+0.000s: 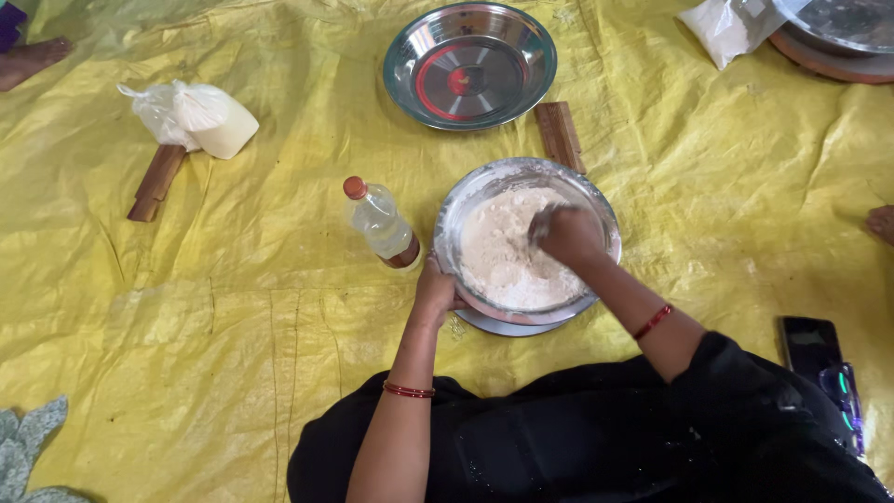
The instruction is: The person mixes white flour in a metal bowl using their right hand while seated on a yellow tarp. They add liquid from a plastic bottle into the flour and continue mixing to form a dough.
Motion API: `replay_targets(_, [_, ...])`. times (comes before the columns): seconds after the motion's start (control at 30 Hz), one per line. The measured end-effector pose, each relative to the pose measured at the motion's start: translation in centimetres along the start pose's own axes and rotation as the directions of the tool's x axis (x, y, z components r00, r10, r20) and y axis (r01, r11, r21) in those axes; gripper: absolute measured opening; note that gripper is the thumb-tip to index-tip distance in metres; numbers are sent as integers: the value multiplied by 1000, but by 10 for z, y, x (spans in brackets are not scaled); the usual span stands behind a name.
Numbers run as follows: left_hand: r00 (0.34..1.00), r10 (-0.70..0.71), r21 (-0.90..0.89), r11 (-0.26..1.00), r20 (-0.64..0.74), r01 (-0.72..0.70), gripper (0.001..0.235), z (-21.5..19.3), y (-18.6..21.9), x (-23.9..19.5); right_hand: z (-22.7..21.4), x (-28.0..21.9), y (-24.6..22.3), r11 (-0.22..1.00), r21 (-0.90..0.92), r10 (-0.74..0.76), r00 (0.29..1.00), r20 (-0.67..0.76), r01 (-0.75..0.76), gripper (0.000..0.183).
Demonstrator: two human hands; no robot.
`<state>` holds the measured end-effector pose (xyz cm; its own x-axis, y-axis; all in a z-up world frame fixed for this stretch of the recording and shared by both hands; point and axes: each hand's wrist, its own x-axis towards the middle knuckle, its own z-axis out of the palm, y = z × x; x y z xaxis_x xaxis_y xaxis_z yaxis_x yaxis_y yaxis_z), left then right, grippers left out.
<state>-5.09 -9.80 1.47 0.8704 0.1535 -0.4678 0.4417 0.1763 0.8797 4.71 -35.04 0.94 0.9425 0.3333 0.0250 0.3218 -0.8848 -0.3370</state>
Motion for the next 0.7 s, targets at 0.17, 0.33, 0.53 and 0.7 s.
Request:
replay_targets(0.17, [986, 166, 18, 986, 6, -166, 52, 2, 13, 2, 11, 73, 16, 984, 175, -3, 991, -135, 26, 32])
replay_targets(0.33, [995, 92, 15, 996, 27, -92, 62, -8, 3, 20, 57, 110, -15, 959, 240, -167, 985, 49, 151, 29])
replay_targets(0.53, [984, 170, -3, 985, 56, -170, 49, -17, -19, 46, 50, 69, -76, 950, 132, -306, 925, 226, 282, 39])
replay_targets(0.7, [963, 267, 46, 963, -22, -266, 41, -16, -28, 52, 3, 30, -79, 827, -80, -526, 816, 239, 556, 39])
